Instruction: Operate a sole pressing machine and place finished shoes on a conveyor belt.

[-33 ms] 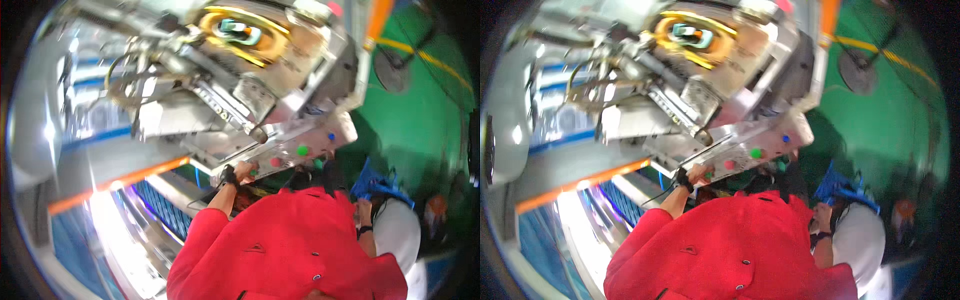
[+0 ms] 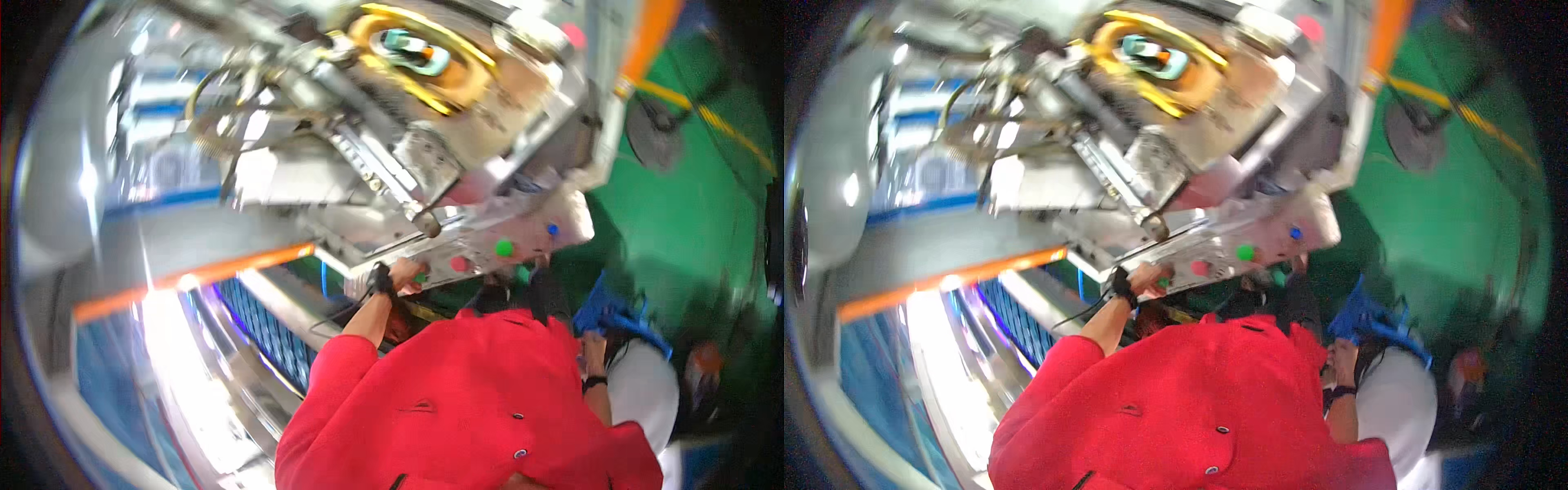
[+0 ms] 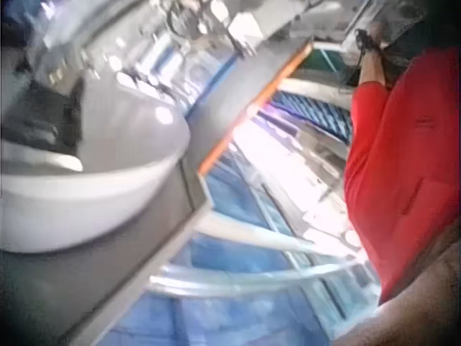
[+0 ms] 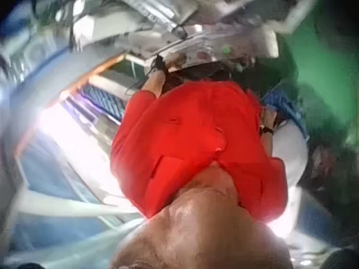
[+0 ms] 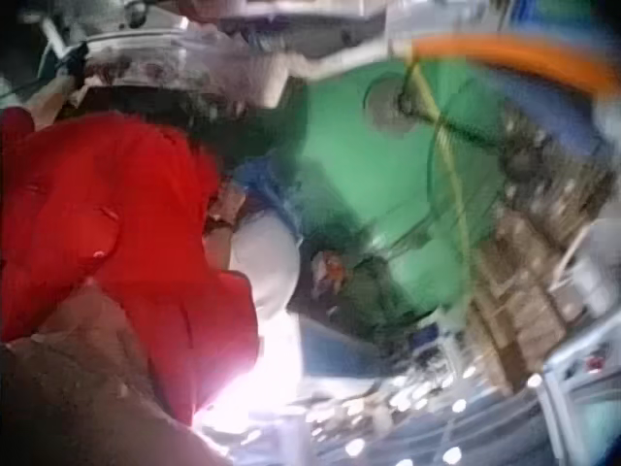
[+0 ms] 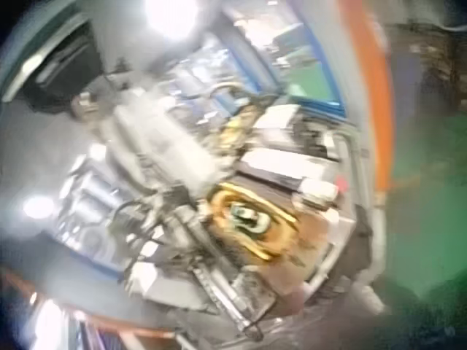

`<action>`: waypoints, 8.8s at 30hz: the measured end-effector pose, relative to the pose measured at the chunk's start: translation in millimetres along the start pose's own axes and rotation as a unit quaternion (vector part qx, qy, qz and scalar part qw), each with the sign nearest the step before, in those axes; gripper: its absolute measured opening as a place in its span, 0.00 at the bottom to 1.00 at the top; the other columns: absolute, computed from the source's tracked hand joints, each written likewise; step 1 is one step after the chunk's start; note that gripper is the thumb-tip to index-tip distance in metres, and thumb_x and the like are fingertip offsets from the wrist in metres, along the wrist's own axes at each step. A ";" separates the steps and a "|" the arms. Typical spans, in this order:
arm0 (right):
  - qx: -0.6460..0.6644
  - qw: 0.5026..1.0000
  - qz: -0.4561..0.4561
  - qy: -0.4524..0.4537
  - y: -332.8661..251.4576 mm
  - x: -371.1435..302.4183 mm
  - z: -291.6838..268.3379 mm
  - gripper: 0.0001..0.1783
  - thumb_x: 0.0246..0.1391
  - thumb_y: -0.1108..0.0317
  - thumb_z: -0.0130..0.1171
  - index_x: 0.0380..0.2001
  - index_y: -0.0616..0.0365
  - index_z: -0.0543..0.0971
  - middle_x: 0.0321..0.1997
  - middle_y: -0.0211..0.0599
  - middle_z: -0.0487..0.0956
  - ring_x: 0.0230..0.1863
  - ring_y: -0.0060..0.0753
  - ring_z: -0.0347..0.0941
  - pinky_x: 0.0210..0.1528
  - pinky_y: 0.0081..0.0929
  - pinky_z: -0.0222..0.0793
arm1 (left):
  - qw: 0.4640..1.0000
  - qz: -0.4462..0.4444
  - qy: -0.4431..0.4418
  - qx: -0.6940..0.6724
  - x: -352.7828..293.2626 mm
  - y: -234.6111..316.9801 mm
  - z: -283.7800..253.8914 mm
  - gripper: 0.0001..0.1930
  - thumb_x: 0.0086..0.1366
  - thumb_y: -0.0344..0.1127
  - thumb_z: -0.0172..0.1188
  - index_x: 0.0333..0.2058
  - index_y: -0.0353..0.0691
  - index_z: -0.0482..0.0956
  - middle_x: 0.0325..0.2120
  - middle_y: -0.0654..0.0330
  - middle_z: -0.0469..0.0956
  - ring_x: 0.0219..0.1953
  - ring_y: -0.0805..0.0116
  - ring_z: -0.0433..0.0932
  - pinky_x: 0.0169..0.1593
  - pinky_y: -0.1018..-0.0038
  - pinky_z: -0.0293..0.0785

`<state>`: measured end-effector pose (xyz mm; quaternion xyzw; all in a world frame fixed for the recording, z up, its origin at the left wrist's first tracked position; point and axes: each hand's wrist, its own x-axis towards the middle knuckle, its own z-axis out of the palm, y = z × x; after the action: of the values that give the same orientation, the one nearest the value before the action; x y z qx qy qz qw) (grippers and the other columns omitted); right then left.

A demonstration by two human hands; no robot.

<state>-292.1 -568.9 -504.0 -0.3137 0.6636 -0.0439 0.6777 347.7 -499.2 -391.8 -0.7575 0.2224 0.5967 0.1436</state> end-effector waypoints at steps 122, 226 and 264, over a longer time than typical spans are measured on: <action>-0.528 0.655 -0.530 0.102 -655.5 -9.7 557.5 0.26 0.38 0.62 0.67 0.41 0.66 0.73 0.43 0.57 0.80 0.46 0.53 0.78 0.47 0.40 0.75 | 0.463 0.271 0.314 -0.784 -328.8 -36.8 25.4 0.27 0.56 0.28 0.62 0.55 0.29 0.67 0.46 0.55 0.76 0.47 0.65 0.77 0.53 0.68 0.73; -0.196 0.495 -0.506 -0.679 -266.1 -524.3 497.7 0.26 0.57 0.56 0.59 0.52 0.64 0.73 0.45 0.42 0.79 0.40 0.26 0.75 0.38 0.24 0.73 | 0.099 0.524 0.374 -0.759 -446.5 -97.2 297.5 0.36 0.63 0.63 0.50 0.58 0.39 0.67 0.51 0.48 0.73 0.44 0.50 0.76 0.46 0.53 0.73; -0.420 0.753 -0.506 -0.017 -727.1 -110.9 388.3 0.29 0.31 0.61 0.67 0.40 0.66 0.78 0.37 0.50 0.81 0.38 0.41 0.77 0.42 0.31 0.72 | 0.510 0.395 0.083 -0.760 -197.5 107.9 -131.7 0.12 0.59 0.30 0.63 0.41 0.33 0.78 0.34 0.59 0.81 0.33 0.67 0.80 0.37 0.68 0.79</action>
<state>314.6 -954.8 -86.0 -0.8573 0.3481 -0.0924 0.3678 366.1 -622.9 -163.0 -0.4572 -0.0290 0.4667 -0.7566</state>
